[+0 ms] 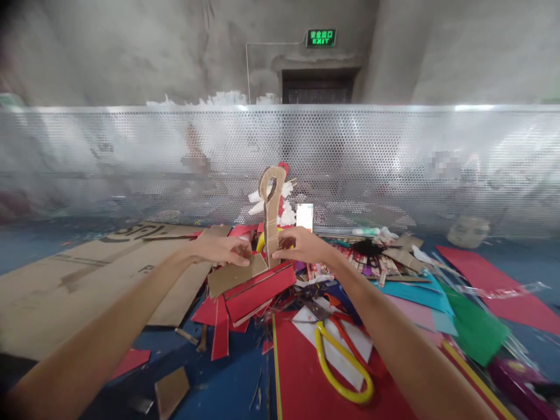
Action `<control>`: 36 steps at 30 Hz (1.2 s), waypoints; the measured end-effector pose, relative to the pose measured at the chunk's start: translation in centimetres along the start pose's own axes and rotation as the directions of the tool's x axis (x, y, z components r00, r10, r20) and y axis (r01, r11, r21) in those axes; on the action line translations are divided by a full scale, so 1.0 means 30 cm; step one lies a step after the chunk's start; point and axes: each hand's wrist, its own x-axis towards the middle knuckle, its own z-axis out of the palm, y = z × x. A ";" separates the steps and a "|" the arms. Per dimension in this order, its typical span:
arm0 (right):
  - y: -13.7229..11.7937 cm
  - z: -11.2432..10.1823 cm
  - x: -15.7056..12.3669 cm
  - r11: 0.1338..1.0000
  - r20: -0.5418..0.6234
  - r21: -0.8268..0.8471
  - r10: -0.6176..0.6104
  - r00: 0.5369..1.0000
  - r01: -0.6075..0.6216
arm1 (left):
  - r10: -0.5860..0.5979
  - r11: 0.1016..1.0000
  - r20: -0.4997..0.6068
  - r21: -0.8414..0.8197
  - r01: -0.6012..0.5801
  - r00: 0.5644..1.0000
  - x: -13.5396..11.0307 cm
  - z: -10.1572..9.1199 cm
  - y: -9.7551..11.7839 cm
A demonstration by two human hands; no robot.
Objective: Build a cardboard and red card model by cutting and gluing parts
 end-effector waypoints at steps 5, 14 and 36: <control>0.017 0.003 0.004 1.000 -0.021 0.002 -0.001 1.000 0.001 | -0.011 0.997 -0.025 -0.074 0.010 1.000 0.000 0.008 0.003; 0.019 0.056 0.024 0.998 -0.121 -0.033 -0.058 0.991 0.055 | 0.044 0.995 -0.073 -0.086 -0.051 0.996 0.011 -0.021 -0.065; -0.080 -0.055 -0.015 0.963 0.099 -0.268 0.071 0.993 -0.042 | 0.151 0.988 -0.071 0.024 -0.149 0.986 0.024 -0.006 -0.050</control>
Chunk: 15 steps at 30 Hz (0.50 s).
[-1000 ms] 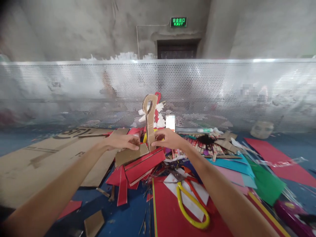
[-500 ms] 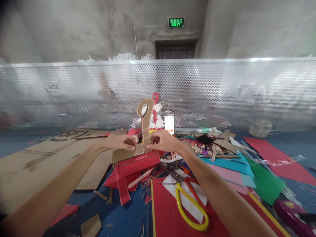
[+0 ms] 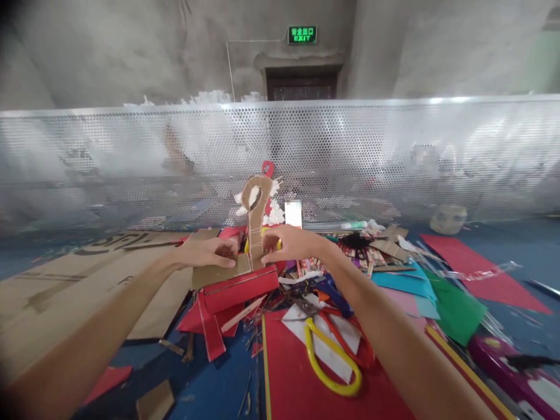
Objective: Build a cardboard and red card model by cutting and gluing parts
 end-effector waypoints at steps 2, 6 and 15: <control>-0.021 -0.059 -0.026 0.992 0.059 -0.096 0.090 0.994 -0.084 | 0.005 1.000 -0.009 0.002 -0.005 1.000 -0.001 -0.001 -0.003; -0.126 -0.104 -0.065 0.972 0.352 -0.187 0.202 0.914 -0.143 | 0.001 1.000 -0.013 0.014 -0.001 1.000 0.001 0.002 -0.009; -0.327 0.378 0.003 0.751 0.309 -0.627 -0.003 0.951 0.206 | 0.028 0.998 -0.002 0.051 -0.028 1.000 0.003 -0.002 -0.002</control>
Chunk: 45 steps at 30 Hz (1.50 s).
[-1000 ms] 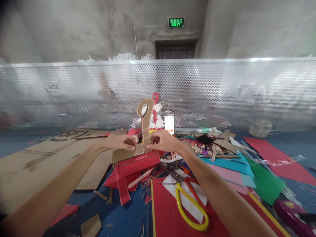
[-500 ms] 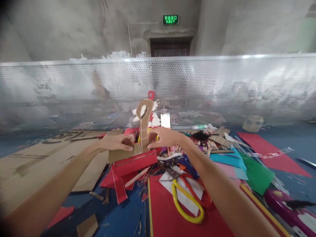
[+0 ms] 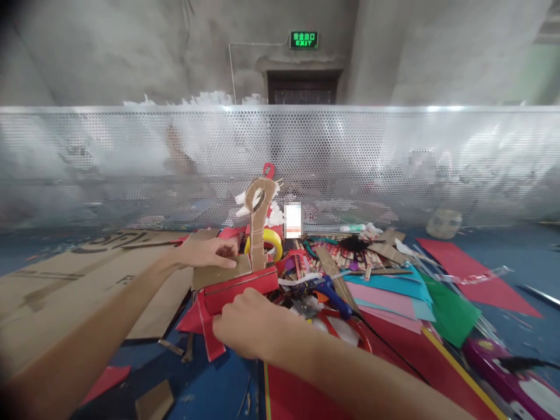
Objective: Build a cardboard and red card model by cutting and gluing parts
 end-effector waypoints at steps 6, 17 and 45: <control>0.011 0.147 0.084 0.995 -0.062 -0.100 -0.031 0.998 0.025 | -0.007 1.000 0.007 -0.008 0.007 1.000 0.001 0.003 0.006; 0.143 -0.171 -0.088 0.963 -0.337 0.266 0.052 0.940 0.042 | -0.016 1.000 -0.033 -0.019 0.015 0.999 -0.014 0.009 0.053; 0.208 -0.168 -0.097 0.950 -0.363 0.214 0.294 0.884 -0.228 | 0.005 0.999 -0.016 -0.049 -0.006 1.000 -0.001 0.012 0.000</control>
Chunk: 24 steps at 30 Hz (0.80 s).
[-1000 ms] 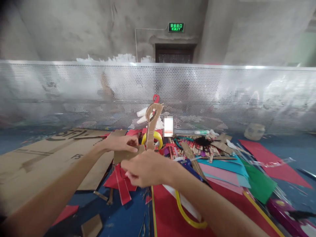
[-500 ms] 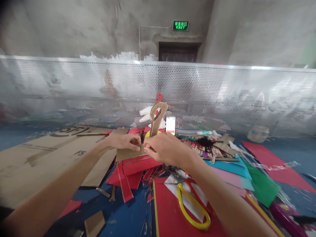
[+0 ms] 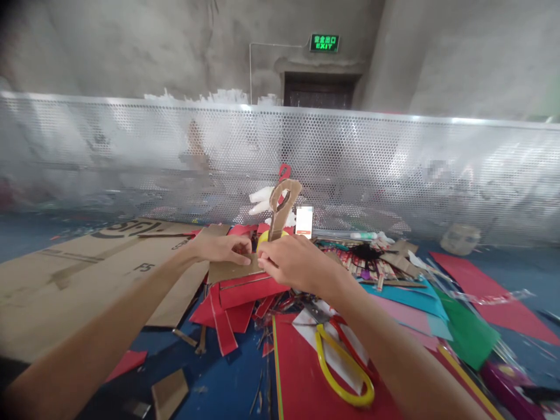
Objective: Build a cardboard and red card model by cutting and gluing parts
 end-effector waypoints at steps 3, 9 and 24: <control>0.008 0.003 0.000 1.000 -0.007 0.002 0.005 1.000 -0.005 | 0.002 1.000 -0.002 -0.011 -0.002 1.000 0.000 0.001 0.000; 0.021 0.008 -0.006 1.000 -0.012 -0.009 -0.007 1.000 0.007 | -0.009 1.000 0.006 -0.015 0.009 1.000 0.000 0.001 -0.001; 0.004 0.011 -0.002 0.998 -0.003 -0.062 -0.021 1.000 0.021 | 0.001 1.000 0.008 -0.005 -0.001 1.000 0.000 -0.001 0.008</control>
